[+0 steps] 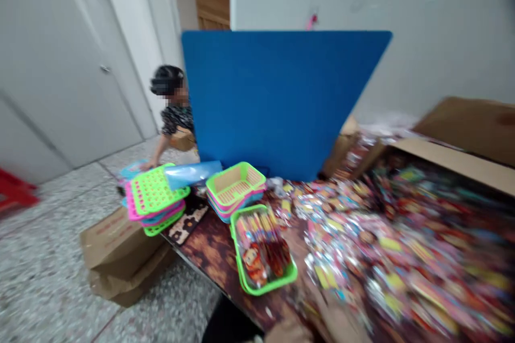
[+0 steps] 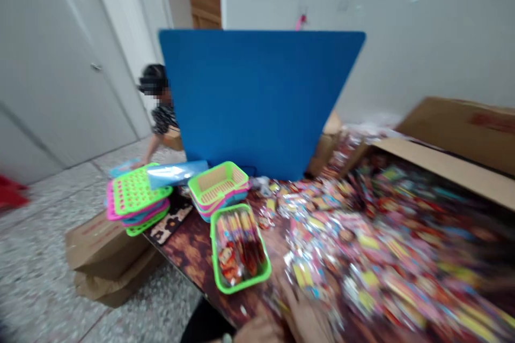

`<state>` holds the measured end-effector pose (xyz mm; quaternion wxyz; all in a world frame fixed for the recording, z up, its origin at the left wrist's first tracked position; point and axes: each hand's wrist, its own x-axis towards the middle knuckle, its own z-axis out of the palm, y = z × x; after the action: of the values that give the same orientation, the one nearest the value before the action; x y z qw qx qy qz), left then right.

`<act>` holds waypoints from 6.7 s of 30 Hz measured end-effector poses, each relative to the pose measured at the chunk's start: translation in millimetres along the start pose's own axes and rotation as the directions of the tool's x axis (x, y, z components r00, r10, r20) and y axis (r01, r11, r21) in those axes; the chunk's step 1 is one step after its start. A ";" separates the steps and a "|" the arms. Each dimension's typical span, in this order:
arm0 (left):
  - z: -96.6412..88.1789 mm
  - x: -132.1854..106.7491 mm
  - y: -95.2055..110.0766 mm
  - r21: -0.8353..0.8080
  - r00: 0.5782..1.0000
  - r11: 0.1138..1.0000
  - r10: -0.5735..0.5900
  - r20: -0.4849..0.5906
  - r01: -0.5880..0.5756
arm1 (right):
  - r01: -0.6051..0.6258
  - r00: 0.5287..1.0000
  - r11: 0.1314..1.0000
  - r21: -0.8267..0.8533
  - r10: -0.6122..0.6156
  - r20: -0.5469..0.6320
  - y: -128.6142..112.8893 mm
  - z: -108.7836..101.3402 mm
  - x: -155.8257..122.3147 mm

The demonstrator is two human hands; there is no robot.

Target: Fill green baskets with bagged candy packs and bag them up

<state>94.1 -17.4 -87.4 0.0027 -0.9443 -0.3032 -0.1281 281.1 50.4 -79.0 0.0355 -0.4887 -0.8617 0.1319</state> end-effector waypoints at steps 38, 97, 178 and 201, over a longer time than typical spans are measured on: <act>8.7 61.0 58.8 -0.390 0.975 0.898 -0.154 0.158 0.205 | -0.360 0.919 0.865 0.350 0.394 -0.029 32.1 -77.3 10.8; 2.1 36.1 5.7 -0.750 0.857 0.598 -0.509 -0.082 0.283 | -0.031 0.993 0.999 0.028 0.028 0.118 17.4 -70.4 -72.0; 10.9 27.4 2.7 -0.763 0.889 0.607 -0.448 -0.097 0.223 | -0.095 0.948 0.969 -0.226 0.157 0.276 71.8 -95.4 -21.8; 13.8 25.9 2.9 -0.751 0.901 0.622 -0.425 -0.087 0.221 | -0.312 0.950 0.948 -0.066 0.311 -0.017 43.8 -68.7 -12.9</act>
<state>119.4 -3.8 -94.2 -0.3549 -0.7711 -0.3903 -0.3566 337.3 73.9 -23.5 0.0003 -0.6199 -0.7776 0.1052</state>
